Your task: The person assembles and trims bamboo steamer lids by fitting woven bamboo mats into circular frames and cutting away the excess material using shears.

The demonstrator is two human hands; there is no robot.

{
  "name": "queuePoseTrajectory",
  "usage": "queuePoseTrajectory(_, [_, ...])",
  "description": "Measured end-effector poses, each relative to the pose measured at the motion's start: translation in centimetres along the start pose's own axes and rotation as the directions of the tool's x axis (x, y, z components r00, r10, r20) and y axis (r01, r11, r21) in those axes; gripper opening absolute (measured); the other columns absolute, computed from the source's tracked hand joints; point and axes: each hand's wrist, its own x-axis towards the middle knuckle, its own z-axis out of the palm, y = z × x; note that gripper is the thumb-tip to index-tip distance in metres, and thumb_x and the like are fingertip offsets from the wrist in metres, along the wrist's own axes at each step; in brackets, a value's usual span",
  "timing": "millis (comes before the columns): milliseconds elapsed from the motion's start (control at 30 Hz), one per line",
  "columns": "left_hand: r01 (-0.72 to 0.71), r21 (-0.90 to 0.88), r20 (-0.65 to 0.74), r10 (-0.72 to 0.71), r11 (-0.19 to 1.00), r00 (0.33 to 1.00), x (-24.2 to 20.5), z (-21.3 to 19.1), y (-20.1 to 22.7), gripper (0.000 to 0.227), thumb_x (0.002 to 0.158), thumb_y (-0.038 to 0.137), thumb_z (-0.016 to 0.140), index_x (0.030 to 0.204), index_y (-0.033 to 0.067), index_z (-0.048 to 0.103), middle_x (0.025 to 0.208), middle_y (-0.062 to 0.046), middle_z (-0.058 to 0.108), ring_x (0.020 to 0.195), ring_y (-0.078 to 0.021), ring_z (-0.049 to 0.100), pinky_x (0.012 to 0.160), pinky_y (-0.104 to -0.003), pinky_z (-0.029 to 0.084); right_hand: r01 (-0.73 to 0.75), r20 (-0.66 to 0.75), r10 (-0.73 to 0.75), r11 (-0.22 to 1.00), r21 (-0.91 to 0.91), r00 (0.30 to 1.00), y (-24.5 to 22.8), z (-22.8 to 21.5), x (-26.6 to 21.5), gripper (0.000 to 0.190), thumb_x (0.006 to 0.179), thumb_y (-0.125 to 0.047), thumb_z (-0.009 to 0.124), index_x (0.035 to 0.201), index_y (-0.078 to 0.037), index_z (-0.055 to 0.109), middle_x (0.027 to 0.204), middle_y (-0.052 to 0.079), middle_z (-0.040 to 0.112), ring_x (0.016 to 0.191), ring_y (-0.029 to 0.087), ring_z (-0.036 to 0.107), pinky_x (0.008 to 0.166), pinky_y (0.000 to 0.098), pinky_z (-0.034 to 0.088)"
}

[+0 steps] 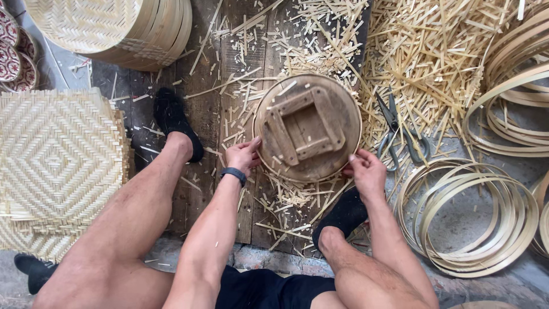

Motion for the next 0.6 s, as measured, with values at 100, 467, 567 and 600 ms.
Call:
queuePoseTrajectory(100, [-0.045, 0.022, -0.034, 0.046, 0.999, 0.998, -1.4, 1.5, -0.7, 0.038, 0.092, 0.029, 0.081, 0.107, -0.0035, 0.068, 0.092, -0.011, 0.071, 0.07, -0.0207, 0.068, 0.059, -0.035, 0.059, -0.093, 0.098, 0.078, 0.982, 0.163, 0.992, 1.5, -0.5, 1.8, 0.034, 0.094, -0.006, 0.071, 0.123, 0.008, 0.061, 0.096, 0.014, 0.073, 0.075, 0.022, 0.073, 0.066, 0.0309, 0.063])
queuePoseTrajectory(467, [0.105, -0.124, 0.085, -0.095, 0.987, 0.992, -4.5, 1.9, -6.7, 0.027, 0.085, 0.011, 0.082, 0.1, -0.003, 0.066, 0.091, -0.013, 0.075, 0.073, -0.0223, 0.075, 0.066, -0.037, 0.067, -0.091, 0.088, 0.074, 0.976, 0.199, 0.993, 4.5, -0.3, 3.4, 0.014, 0.094, -0.004, 0.072, 0.097, 0.007, 0.064, 0.087, 0.015, 0.071, 0.065, 0.02, 0.072, 0.058, 0.0322, 0.064])
queuePoseTrajectory(567, [0.066, -0.078, 0.038, -0.064, 0.995, 0.997, -5.3, 2.1, -6.1, 0.027, 0.085, 0.012, 0.083, 0.099, -0.0039, 0.066, 0.087, -0.012, 0.073, 0.07, -0.02, 0.072, 0.063, -0.036, 0.066, -0.027, 0.073, 0.016, 0.988, 0.15, 0.997, 3.6, 0.0, 2.4, 0.017, 0.095, -0.006, 0.073, 0.1, 0.008, 0.066, 0.088, 0.016, 0.072, 0.069, 0.021, 0.071, 0.06, 0.0331, 0.063])
queuePoseTrajectory(600, [0.046, -0.055, 0.016, -0.045, 0.997, 0.999, -5.6, 2.5, -5.5, 0.028, 0.085, 0.012, 0.084, 0.099, -0.0043, 0.066, 0.086, -0.012, 0.072, 0.068, -0.0189, 0.07, 0.061, -0.035, 0.065, 0.003, 0.075, -0.013, 0.992, 0.13, 0.997, 2.8, 0.0, 1.9, 0.019, 0.095, -0.007, 0.074, 0.102, 0.009, 0.067, 0.089, 0.016, 0.072, 0.072, 0.021, 0.071, 0.062, 0.0339, 0.062])
